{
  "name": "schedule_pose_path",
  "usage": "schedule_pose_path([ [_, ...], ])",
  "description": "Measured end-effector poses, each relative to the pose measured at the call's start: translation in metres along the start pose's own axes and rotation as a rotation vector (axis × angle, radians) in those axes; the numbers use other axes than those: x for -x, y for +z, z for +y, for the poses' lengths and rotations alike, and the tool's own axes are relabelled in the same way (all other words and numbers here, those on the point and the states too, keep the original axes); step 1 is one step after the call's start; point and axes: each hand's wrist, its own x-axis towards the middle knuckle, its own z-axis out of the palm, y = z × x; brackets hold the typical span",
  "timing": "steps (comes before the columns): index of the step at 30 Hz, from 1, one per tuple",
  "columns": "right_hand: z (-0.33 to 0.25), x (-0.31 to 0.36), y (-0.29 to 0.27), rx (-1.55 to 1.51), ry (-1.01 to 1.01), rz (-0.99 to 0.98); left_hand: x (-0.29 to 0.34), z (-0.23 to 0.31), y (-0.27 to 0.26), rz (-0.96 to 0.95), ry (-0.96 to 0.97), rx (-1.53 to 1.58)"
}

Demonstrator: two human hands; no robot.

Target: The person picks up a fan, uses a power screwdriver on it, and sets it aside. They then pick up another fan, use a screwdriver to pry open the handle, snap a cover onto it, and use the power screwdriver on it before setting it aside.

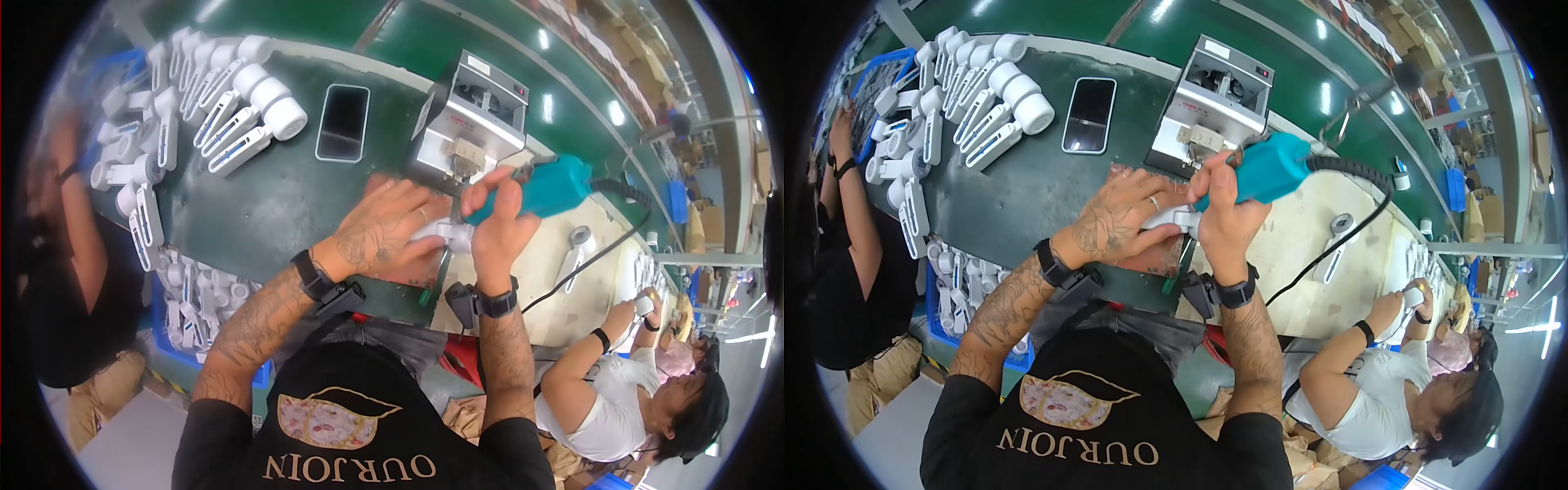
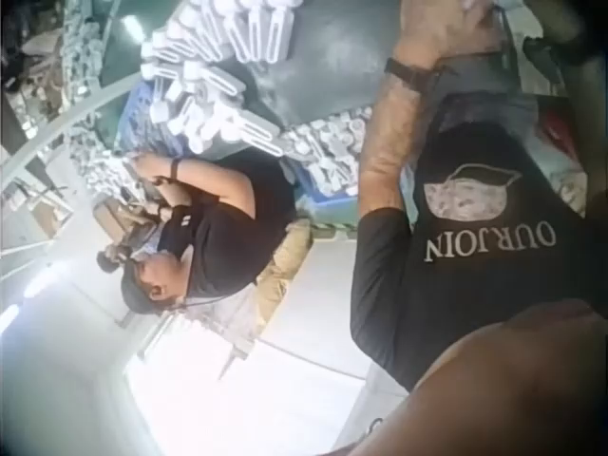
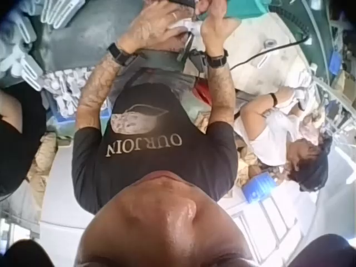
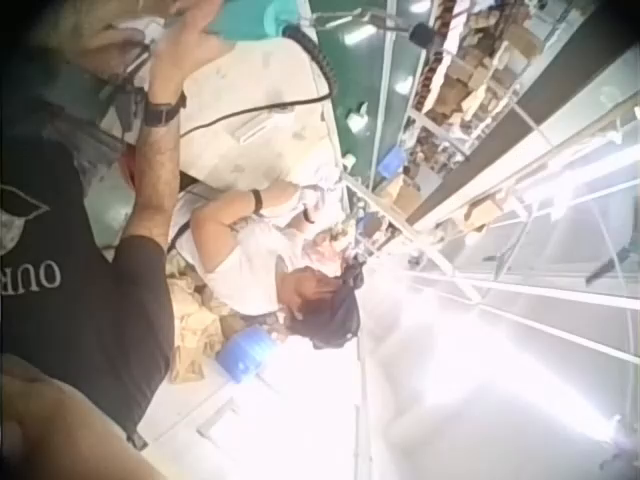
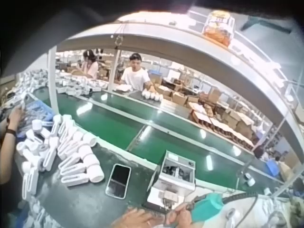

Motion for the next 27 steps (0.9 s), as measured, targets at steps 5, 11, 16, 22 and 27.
schedule_pose_path([
  [5,0.015,0.012,-0.011,-0.088,-0.013,-0.020,0.005,0.005,0.004,0.059,0.039,0.006],
  [11,0.005,0.015,-0.013,-0.026,0.028,-0.020,0.007,0.009,0.010,-0.033,-0.016,0.032],
  [16,-0.011,-0.005,-0.001,0.071,-0.030,0.015,0.001,0.010,0.000,0.005,0.004,0.028],
  [22,-0.005,-0.061,0.026,0.103,-0.169,0.060,0.007,0.000,0.001,0.012,-0.011,0.036],
  [27,0.014,-0.054,0.014,0.049,-0.142,0.043,0.006,0.005,0.008,0.009,-0.001,0.038],
])
